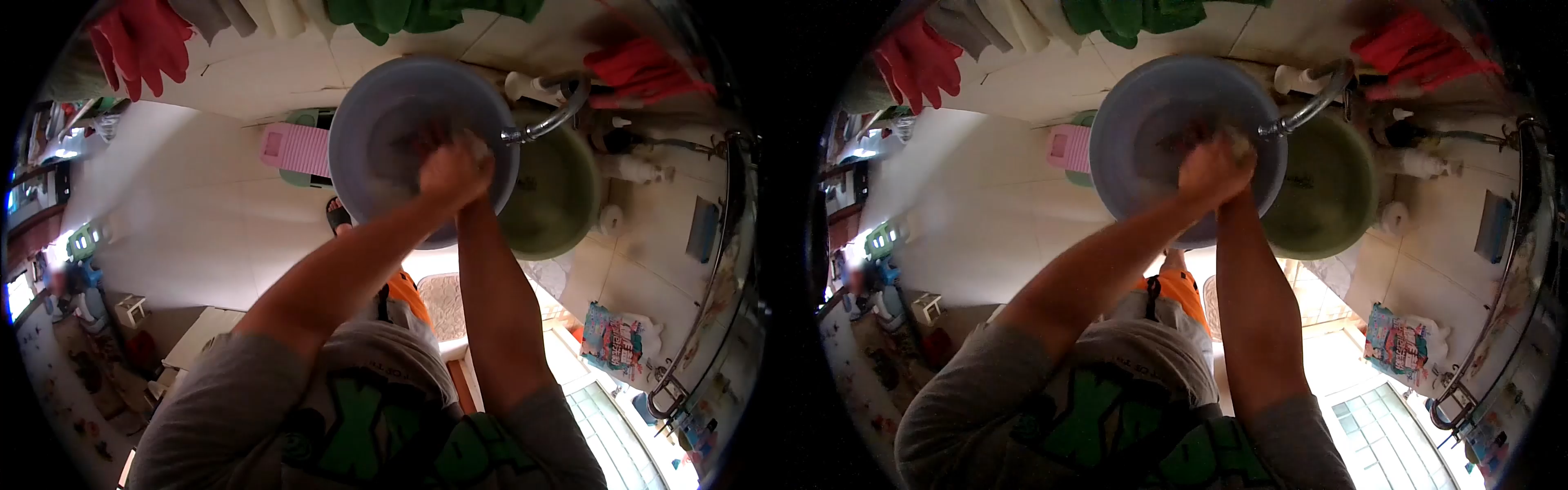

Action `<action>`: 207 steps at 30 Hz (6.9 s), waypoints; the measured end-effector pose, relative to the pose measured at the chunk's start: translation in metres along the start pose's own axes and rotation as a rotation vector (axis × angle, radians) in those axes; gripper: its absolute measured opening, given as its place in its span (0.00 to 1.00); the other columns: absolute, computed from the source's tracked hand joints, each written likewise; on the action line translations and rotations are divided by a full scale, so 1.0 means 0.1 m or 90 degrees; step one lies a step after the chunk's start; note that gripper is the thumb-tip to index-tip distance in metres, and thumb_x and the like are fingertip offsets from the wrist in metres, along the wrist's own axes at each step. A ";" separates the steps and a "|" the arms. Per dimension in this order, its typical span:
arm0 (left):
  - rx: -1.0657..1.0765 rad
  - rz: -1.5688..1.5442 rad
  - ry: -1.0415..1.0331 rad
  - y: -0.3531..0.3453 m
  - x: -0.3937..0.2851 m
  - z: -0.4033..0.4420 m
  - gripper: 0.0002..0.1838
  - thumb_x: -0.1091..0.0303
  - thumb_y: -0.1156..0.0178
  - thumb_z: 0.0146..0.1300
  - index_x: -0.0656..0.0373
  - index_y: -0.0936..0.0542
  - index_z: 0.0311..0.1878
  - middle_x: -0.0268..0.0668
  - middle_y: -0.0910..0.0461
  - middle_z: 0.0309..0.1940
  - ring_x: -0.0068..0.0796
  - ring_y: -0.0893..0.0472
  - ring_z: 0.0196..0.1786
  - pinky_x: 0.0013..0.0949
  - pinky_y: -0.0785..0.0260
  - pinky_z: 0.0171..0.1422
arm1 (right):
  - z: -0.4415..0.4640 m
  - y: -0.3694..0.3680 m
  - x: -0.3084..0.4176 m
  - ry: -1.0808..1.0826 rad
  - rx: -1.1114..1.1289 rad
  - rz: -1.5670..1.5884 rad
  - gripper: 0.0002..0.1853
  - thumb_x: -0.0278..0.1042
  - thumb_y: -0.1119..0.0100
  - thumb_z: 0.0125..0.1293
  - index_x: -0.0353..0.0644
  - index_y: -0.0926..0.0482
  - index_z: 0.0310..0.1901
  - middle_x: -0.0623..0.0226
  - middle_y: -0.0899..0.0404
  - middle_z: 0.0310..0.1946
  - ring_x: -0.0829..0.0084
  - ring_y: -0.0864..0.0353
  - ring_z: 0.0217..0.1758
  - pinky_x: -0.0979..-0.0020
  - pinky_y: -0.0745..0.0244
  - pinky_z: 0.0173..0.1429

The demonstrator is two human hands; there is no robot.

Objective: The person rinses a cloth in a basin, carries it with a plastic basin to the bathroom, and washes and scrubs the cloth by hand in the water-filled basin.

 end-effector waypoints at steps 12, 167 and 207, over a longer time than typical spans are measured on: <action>-0.177 0.005 -0.104 -0.05 0.01 -0.13 0.20 0.54 0.48 0.66 0.60 0.21 0.49 0.53 0.24 0.53 0.52 0.27 0.61 0.55 0.33 0.58 | -0.19 0.59 0.05 -0.163 0.112 1.821 0.27 0.44 0.54 0.71 0.38 0.34 0.66 0.54 0.31 0.63 0.57 0.31 0.66 0.55 0.31 0.67; 0.303 0.009 -0.233 0.11 0.01 0.19 0.23 0.57 0.48 0.65 0.59 0.26 0.60 0.54 0.25 0.55 0.57 0.23 0.53 0.49 0.35 0.66 | -0.05 0.20 -0.16 -0.039 0.106 1.843 0.22 0.44 0.47 0.69 0.44 0.29 0.61 0.60 0.25 0.54 0.62 0.25 0.58 0.59 0.29 0.62; 0.277 -0.192 -0.140 0.21 0.12 0.14 0.20 0.56 0.45 0.65 0.50 0.24 0.58 0.46 0.26 0.55 0.47 0.24 0.55 0.54 0.33 0.58 | 0.06 0.19 -0.16 -0.264 0.010 1.664 0.29 0.60 0.63 0.71 0.44 0.29 0.59 0.60 0.26 0.54 0.59 0.26 0.58 0.58 0.29 0.62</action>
Point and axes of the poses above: each hand's wrist, its own z-axis towards the middle knuckle, its own y-axis out of the back of the hand, x = y × z, the point moved 2 cm from there along z, towards the middle knuckle
